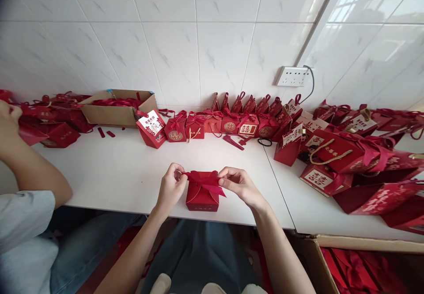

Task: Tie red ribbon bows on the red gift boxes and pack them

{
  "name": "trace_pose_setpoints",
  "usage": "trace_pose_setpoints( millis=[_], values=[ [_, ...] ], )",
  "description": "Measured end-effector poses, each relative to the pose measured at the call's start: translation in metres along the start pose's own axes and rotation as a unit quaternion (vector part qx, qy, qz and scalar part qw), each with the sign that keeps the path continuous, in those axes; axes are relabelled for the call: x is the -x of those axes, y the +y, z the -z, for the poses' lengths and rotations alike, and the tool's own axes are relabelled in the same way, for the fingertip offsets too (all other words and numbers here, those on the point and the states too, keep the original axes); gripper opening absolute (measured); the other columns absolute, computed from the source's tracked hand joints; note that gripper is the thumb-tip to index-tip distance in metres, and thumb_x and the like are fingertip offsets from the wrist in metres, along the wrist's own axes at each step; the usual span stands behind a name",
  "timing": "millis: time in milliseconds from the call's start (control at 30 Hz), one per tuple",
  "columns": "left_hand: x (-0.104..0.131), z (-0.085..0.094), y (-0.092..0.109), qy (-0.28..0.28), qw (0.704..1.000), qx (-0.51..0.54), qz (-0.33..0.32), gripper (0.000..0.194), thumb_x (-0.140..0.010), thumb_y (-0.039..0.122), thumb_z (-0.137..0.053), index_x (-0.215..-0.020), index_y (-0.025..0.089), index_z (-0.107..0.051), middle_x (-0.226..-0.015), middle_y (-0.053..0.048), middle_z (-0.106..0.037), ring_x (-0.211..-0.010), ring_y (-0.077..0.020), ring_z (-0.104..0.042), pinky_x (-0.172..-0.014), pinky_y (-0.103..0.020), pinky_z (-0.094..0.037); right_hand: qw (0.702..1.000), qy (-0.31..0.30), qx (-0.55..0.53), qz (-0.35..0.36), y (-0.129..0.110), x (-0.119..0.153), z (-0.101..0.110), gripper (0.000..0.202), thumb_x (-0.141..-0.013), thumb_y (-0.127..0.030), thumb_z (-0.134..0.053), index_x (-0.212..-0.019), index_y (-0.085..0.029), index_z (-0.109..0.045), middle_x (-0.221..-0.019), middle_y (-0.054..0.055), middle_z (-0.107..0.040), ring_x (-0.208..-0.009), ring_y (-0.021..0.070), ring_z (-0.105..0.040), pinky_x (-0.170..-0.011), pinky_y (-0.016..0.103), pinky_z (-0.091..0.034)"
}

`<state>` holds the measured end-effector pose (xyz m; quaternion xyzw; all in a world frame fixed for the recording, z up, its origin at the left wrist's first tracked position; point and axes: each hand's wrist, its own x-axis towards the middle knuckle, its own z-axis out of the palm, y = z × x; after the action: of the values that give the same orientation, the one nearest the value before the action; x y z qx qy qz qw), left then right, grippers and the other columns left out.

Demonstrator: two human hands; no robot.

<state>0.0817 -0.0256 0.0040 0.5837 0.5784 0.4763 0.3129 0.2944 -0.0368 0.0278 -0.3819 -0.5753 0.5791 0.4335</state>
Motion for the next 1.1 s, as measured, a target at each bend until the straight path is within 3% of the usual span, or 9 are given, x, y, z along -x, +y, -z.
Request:
trace_pose_setpoints(
  millis=[133, 233, 333, 467, 667, 767, 900, 1100],
  values=[
    [-0.007, 0.005, 0.001, -0.015, 0.971, 0.211, 0.113, 0.017, -0.058, 0.012, -0.051, -0.073, 0.019, -0.053, -0.064, 0.005, -0.05, -0.055, -0.0089, -0.044, -0.053, -0.022, -0.034, 0.995, 0.009, -0.077, 0.065, 0.0, -0.002, 0.001, 0.031, -0.071, -0.046, -0.064, -0.063, -0.021, -0.047, -0.065, 0.0, -0.046, -0.064, 0.0156, -0.044, -0.06, 0.03, -0.038],
    [-0.009, 0.01, 0.004, -0.05, 0.95, 0.27, 0.147, 0.009, -0.057, 0.015, -0.052, -0.065, 0.017, -0.054, -0.055, 0.006, -0.044, -0.05, -0.0072, -0.039, -0.051, -0.022, -0.033, 0.986, 0.025, -0.136, 0.09, 0.001, -0.004, 0.003, 0.033, -0.068, -0.048, -0.064, -0.063, -0.023, -0.043, -0.055, -0.003, -0.039, -0.06, 0.0164, -0.045, -0.059, 0.031, -0.039],
    [-0.011, 0.014, 0.007, -0.061, 0.925, 0.33, 0.176, 0.007, -0.057, 0.02, -0.055, -0.063, 0.017, -0.052, -0.049, 0.007, -0.039, -0.049, -0.0075, -0.038, -0.052, -0.023, -0.035, 0.987, 0.051, -0.134, 0.079, 0.0, -0.001, 0.005, 0.03, -0.066, -0.045, -0.068, -0.075, -0.024, -0.047, -0.05, -0.009, -0.028, -0.049, 0.0134, -0.04, -0.06, 0.033, -0.041],
    [-0.015, 0.015, 0.008, -0.02, 0.896, 0.395, 0.203, 0.017, -0.057, 0.025, -0.062, -0.066, 0.018, -0.048, -0.057, 0.005, -0.045, -0.05, -0.007, -0.041, -0.049, -0.022, -0.035, 0.987, 0.094, -0.109, 0.075, 0.002, 0.004, 0.007, 0.033, -0.068, -0.051, -0.064, -0.08, -0.026, -0.047, -0.053, -0.009, -0.029, -0.042, 0.0111, -0.037, -0.06, 0.037, -0.045],
    [-0.019, 0.017, 0.0, 0.034, 0.865, 0.442, 0.233, 0.02, -0.056, 0.022, -0.062, -0.067, 0.018, -0.046, -0.07, 0.001, -0.056, -0.045, -0.0034, -0.037, -0.043, -0.02, -0.032, 0.964, 0.209, -0.076, 0.148, 0.011, 0.005, 0.014, 0.02, -0.075, -0.044, -0.057, -0.075, -0.027, -0.048, -0.068, -0.003, -0.045, -0.054, 0.0132, -0.048, -0.06, 0.036, -0.047],
    [-0.016, 0.022, -0.006, 0.041, 0.864, 0.444, 0.232, 0.018, -0.057, 0.02, -0.062, -0.067, 0.017, -0.047, -0.067, 0.001, -0.056, -0.047, -0.0041, -0.041, -0.047, -0.021, -0.037, 0.947, 0.257, -0.109, 0.161, 0.014, 0.004, 0.019, 0.013, -0.075, -0.039, -0.06, -0.078, -0.028, -0.052, -0.076, -0.003, -0.05, -0.059, 0.0117, -0.051, -0.06, 0.033, -0.048],
    [-0.01, 0.027, -0.013, 0.049, 0.881, 0.421, 0.209, 0.02, -0.06, 0.023, -0.068, -0.071, 0.016, -0.053, -0.072, 0.0, -0.061, -0.054, -0.0065, -0.05, -0.055, -0.022, -0.044, 0.903, 0.355, -0.189, 0.154, 0.014, 0.006, 0.021, 0.018, -0.068, -0.03, -0.072, -0.078, -0.025, -0.059, -0.084, -0.004, -0.056, -0.07, 0.0093, -0.059, -0.063, 0.025, -0.049],
    [-0.006, 0.034, -0.028, 0.068, 0.917, 0.354, 0.173, 0.023, -0.062, 0.027, -0.074, -0.069, 0.015, -0.057, -0.056, 0.004, -0.055, -0.05, -0.0075, -0.051, -0.051, -0.021, -0.043, 0.857, 0.471, -0.13, 0.166, 0.017, 0.02, 0.021, 0.031, -0.063, -0.025, -0.077, -0.089, -0.023, -0.058, -0.077, -0.005, -0.06, -0.066, 0.0095, -0.063, -0.061, 0.023, -0.052]
  ],
)
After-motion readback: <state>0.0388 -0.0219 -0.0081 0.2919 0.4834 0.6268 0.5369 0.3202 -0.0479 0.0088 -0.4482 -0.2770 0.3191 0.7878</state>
